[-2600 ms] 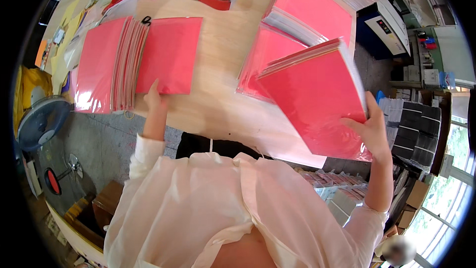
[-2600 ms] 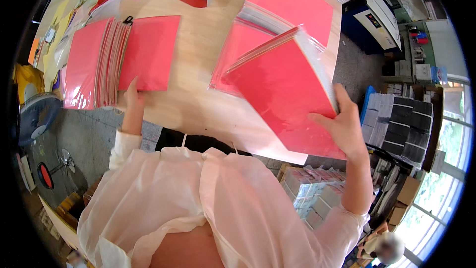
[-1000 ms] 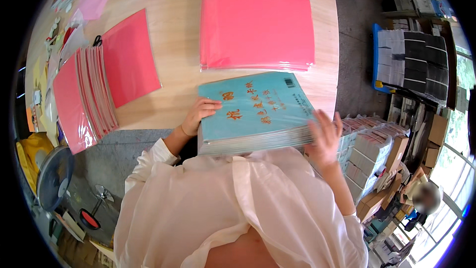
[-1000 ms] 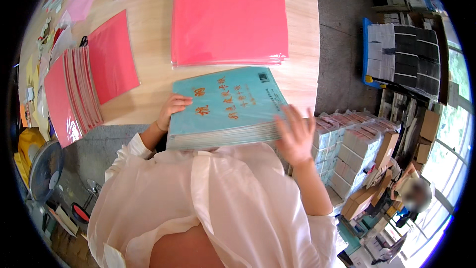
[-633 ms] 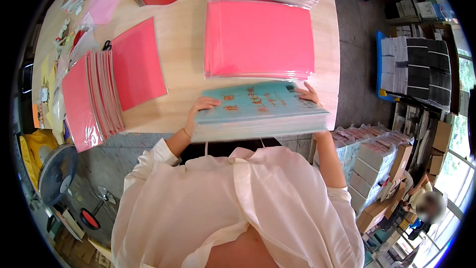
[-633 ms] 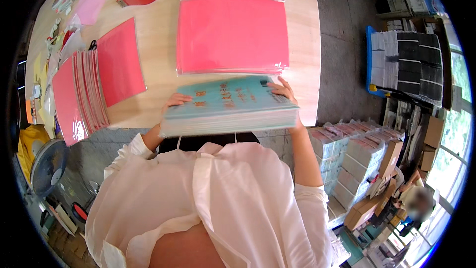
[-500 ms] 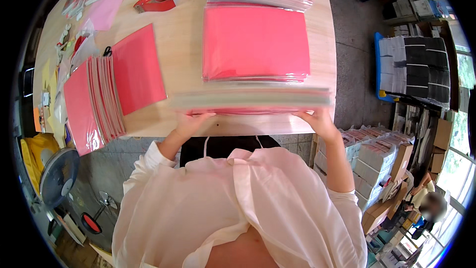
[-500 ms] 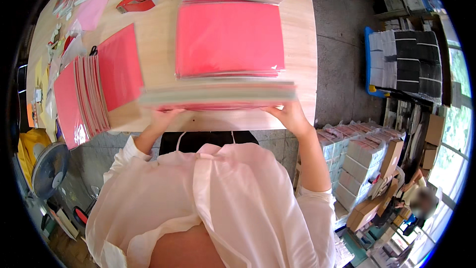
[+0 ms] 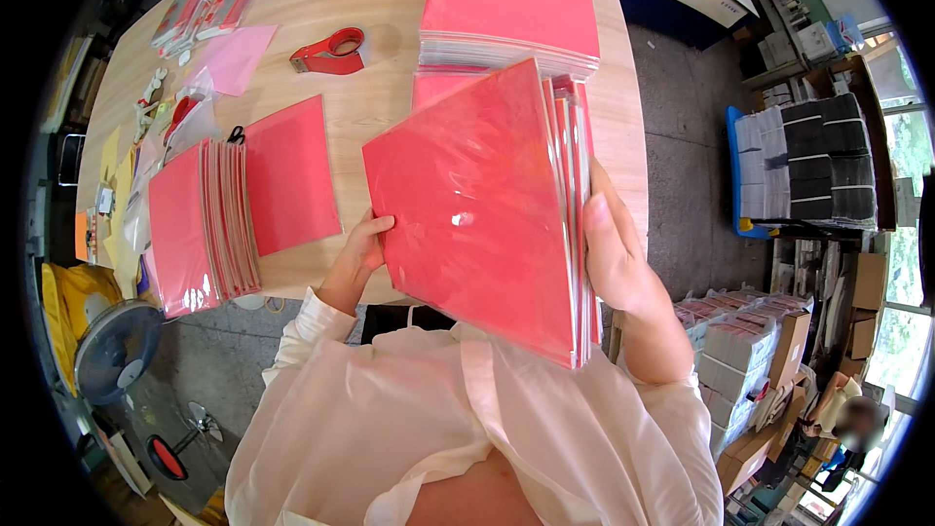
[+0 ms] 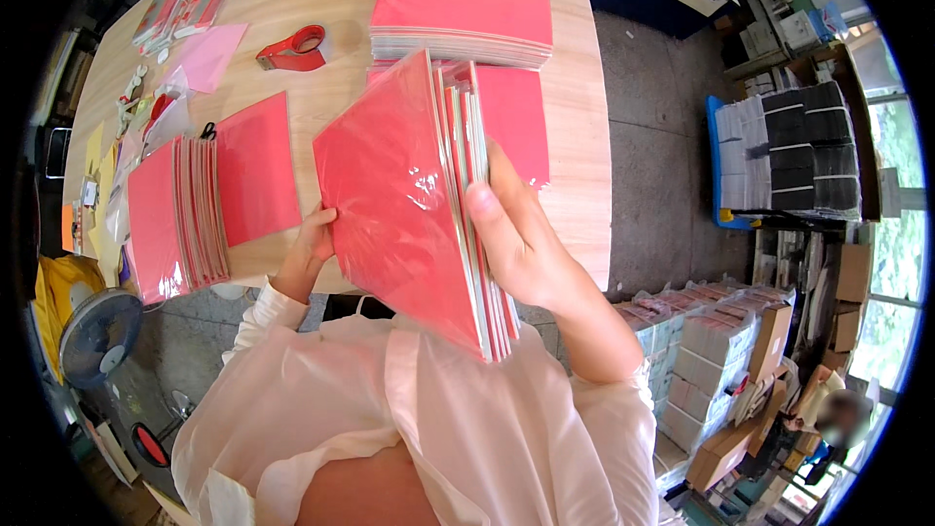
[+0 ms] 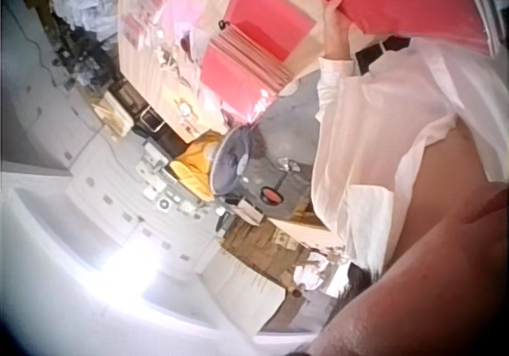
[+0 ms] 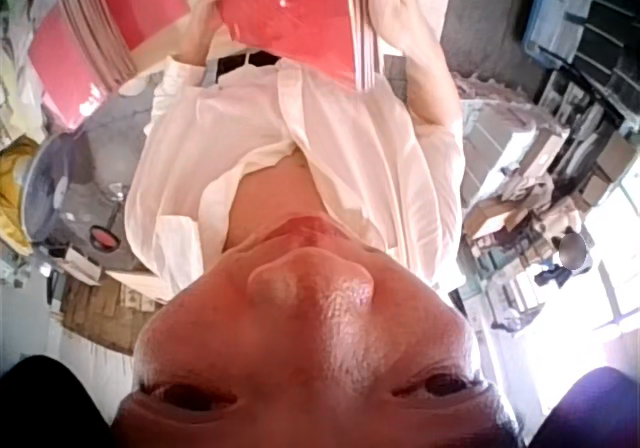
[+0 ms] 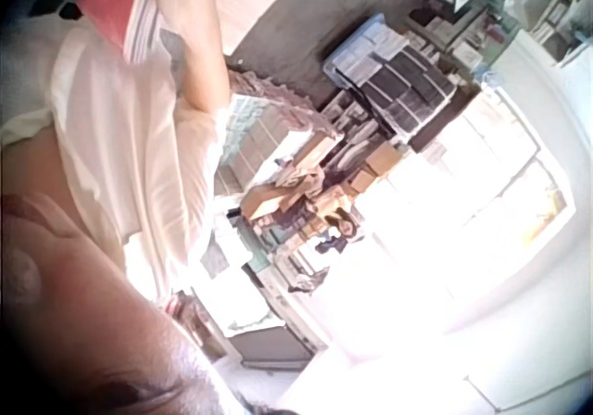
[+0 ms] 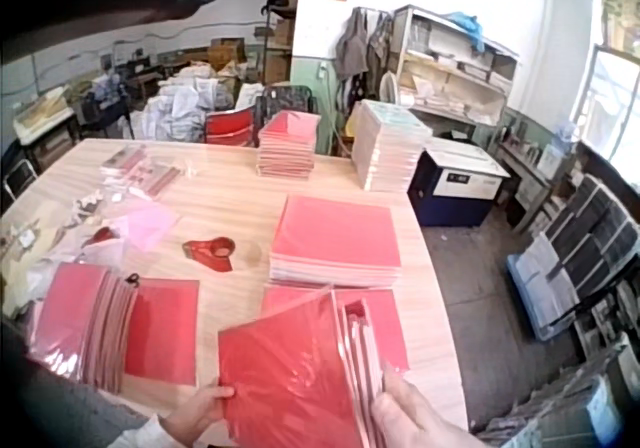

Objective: The person repeatedly picks up stacks of books with pink covers, flips through the pages to check alignment, and places them into a growing pile on the table. The person handles the books by hand, organizing them into neat stacks throughout the process.

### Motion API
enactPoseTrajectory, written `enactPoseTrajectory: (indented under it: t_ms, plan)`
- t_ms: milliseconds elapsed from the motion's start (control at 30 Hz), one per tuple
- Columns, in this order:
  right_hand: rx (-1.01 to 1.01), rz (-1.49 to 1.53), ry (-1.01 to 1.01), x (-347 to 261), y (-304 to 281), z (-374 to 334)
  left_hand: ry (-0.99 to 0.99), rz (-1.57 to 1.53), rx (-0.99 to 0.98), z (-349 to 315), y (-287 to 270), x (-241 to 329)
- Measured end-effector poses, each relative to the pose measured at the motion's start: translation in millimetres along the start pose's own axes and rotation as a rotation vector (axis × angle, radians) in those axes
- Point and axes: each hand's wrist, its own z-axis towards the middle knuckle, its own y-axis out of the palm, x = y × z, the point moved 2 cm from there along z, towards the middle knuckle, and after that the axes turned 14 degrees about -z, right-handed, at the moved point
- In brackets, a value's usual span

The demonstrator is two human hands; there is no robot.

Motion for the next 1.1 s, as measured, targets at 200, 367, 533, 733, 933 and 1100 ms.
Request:
enactPoseTrajectory:
  t_ms: [200,367,533,733,933,1100]
  plan:
    - [-0.147,0.383,0.167,-7.2,18.4,6.5,-0.108,-0.194,-0.022,1.6,-42.0,-24.7]
    - [-0.163,0.486,0.200,-4.9,28.7,11.4,-0.139,-0.196,-0.028,1.2,-45.6,-46.3]
    - [-0.102,0.636,0.347,19.4,18.0,9.2,-0.143,-0.256,-0.158,1.0,-55.1,-46.5]
    - [-0.019,0.793,0.451,37.4,15.5,6.0,-0.122,-0.275,-0.233,-7.0,-65.0,-40.7]
    - [-0.020,0.892,0.499,41.0,19.4,5.9,-0.103,-0.169,-0.211,-9.4,-55.5,-32.1]
    - [-0.029,0.937,0.508,41.9,23.2,4.8,-0.091,-0.136,-0.263,-8.4,-65.1,-32.8]
